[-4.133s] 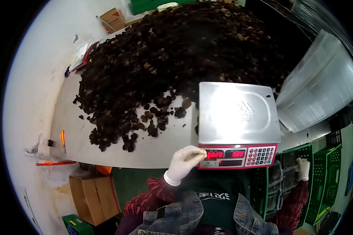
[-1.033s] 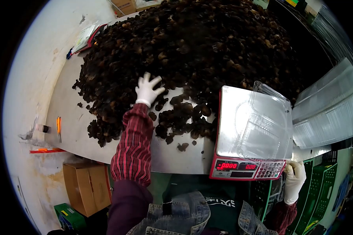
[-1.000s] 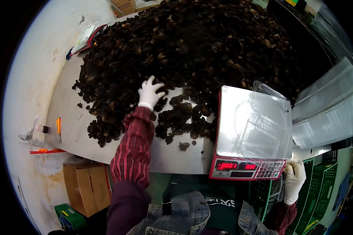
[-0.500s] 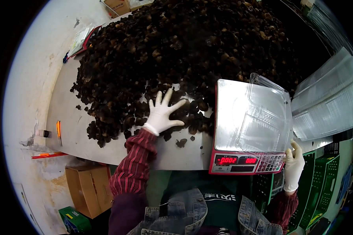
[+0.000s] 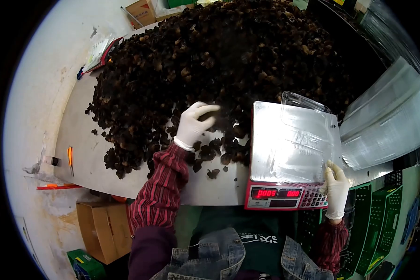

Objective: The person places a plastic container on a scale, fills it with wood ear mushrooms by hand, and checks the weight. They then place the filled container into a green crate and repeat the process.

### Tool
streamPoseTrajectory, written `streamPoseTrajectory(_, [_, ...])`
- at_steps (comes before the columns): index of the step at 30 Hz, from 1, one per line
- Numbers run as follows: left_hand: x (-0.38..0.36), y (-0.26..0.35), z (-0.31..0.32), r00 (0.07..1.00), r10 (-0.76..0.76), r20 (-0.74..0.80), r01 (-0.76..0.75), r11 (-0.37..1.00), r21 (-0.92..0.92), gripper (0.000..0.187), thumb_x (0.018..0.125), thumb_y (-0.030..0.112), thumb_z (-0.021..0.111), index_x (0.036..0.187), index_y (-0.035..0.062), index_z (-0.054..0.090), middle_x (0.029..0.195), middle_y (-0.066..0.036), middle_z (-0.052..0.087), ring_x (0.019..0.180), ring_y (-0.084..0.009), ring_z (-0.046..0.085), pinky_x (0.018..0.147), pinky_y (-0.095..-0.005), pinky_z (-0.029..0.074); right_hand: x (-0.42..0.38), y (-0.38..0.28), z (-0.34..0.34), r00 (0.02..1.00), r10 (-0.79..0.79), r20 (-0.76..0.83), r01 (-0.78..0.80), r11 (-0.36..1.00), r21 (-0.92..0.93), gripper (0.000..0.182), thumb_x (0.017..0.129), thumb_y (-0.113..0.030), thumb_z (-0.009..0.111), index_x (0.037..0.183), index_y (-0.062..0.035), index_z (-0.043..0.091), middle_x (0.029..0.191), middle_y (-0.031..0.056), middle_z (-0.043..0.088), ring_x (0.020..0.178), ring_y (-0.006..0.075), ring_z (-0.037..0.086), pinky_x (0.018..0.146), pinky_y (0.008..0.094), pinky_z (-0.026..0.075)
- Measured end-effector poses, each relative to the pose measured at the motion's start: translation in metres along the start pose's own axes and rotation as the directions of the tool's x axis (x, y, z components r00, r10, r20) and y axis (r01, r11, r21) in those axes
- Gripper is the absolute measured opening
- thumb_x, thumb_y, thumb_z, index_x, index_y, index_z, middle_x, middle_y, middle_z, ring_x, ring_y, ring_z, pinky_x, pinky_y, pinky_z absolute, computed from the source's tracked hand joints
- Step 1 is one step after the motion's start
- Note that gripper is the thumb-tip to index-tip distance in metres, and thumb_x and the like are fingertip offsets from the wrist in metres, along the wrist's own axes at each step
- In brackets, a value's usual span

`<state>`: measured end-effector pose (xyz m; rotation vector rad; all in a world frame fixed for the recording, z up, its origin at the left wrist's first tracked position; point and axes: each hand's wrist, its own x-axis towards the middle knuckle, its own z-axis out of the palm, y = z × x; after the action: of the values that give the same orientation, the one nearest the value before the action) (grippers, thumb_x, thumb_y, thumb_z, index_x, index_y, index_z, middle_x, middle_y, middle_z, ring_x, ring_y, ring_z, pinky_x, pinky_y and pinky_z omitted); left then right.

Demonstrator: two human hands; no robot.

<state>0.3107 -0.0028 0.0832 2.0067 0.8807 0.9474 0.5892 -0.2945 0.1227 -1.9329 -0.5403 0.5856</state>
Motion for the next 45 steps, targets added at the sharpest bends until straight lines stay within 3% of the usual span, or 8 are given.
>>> streamPoseTrajectory(6, [0.001,0.131,0.076,0.643,0.631,0.433,-0.711,0.703,0.032,0.025,0.076,0.017,0.07,0.101,0.0145,0.067,0.105,-0.009,0.061,0.09,-0.0242,0.062,0.071,-0.0314,0.053,0.003,-0.009,0.026,0.995,-0.098,0.035,0.098,0.995,-0.004,0.033,0.095,-0.014,0.059,0.121,0.0073,0.059,0.085,0.0029,0.064,0.065,0.004,0.053,0.056,0.0179,0.042])
streamPoseTrajectory(12, [-0.018,0.134,0.125,0.534,0.551,0.642,-0.702,0.712,-0.027,0.04,0.074,0.028,0.073,0.113,0.0235,0.066,0.138,-0.008,0.046,0.116,-0.0346,0.05,0.09,-0.0478,0.047,0.006,-0.01,0.03,0.998,-0.015,0.062,0.013,0.999,0.043,0.029,0.095,-0.016,0.058,0.117,0.0038,0.062,0.073,-0.0019,0.059,0.052,0.0014,0.043,0.044,0.0186,0.033])
streamPoseTrajectory(15, [0.0,0.138,0.09,0.64,0.649,0.412,-0.567,0.76,-0.317,0.036,0.075,0.025,0.074,0.109,0.0189,0.069,0.134,-0.011,0.053,0.113,-0.0313,0.055,0.093,-0.0388,0.047,0.006,-0.011,0.026,0.997,-0.001,0.076,-0.001,1.0,0.029,0.029,0.096,-0.016,0.057,0.117,0.0033,0.062,0.072,-0.0022,0.057,0.051,0.0022,0.044,0.044,0.0187,0.034])
streamPoseTrajectory(18, [0.028,0.073,0.063,0.946,0.305,0.114,-0.325,0.91,0.256,0.015,0.079,0.018,0.069,0.084,0.0046,0.071,0.088,-0.008,0.064,0.086,-0.0268,0.062,0.075,-0.0362,0.05,0.007,-0.006,0.024,0.997,-0.082,0.004,0.081,0.995,0.054,0.031,0.098,-0.021,0.056,0.116,0.003,0.062,0.067,-0.0011,0.055,0.051,0.0034,0.044,0.045,0.0196,0.034])
streamPoseTrajectory(22, [0.041,-0.055,0.054,0.992,-0.126,0.029,0.093,0.848,0.523,0.025,0.074,0.026,0.074,0.087,0.0059,0.072,0.084,-0.012,0.064,0.083,-0.0298,0.064,0.074,-0.0382,0.051,0.005,-0.004,0.016,0.997,-0.079,-0.006,0.079,0.996,0.029,0.032,0.099,-0.022,0.055,0.118,0.0021,0.061,0.064,-0.002,0.053,0.051,0.0036,0.046,0.048,0.0186,0.036])
streamPoseTrajectory(30, [0.022,-0.053,0.023,0.887,-0.431,0.167,0.458,0.774,-0.437,0.018,0.084,0.01,0.07,0.097,-0.0033,0.068,0.076,-0.004,0.066,0.062,-0.0099,0.06,0.057,-0.023,0.046,-0.001,0.0,0.004,0.995,-0.085,-0.05,0.086,0.996,0.019,0.029,0.099,-0.018,0.053,0.116,0.0044,0.061,0.059,-0.0005,0.053,0.049,0.0045,0.047,0.047,0.0186,0.037])
streamPoseTrajectory(38, [-0.003,-0.026,0.005,0.898,-0.388,0.209,0.44,0.802,-0.404,0.02,0.087,0.012,0.067,0.1,-0.0032,0.067,0.079,-0.004,0.066,0.067,-0.0103,0.061,0.062,-0.023,0.048,-0.003,0.006,0.002,0.996,-0.061,-0.072,0.065,0.997,0.051,0.032,0.099,-0.023,0.054,0.113,0.0047,0.062,0.059,0.0008,0.055,0.047,0.0054,0.049,0.046,0.0192,0.036])
streamPoseTrajectory(45, [-0.014,-0.056,0.031,0.993,-0.049,0.107,0.046,0.999,0.027,0.031,0.078,0.017,0.073,0.107,0.0108,0.068,0.137,-0.021,0.05,0.132,-0.0324,0.042,0.109,-0.0378,0.034,-0.004,0.007,0.007,0.999,-0.03,-0.023,0.03,0.999,0.029,0.03,0.098,-0.023,0.056,0.112,0.0034,0.064,0.063,0.0005,0.057,0.047,0.006,0.05,0.046,0.0191,0.037])
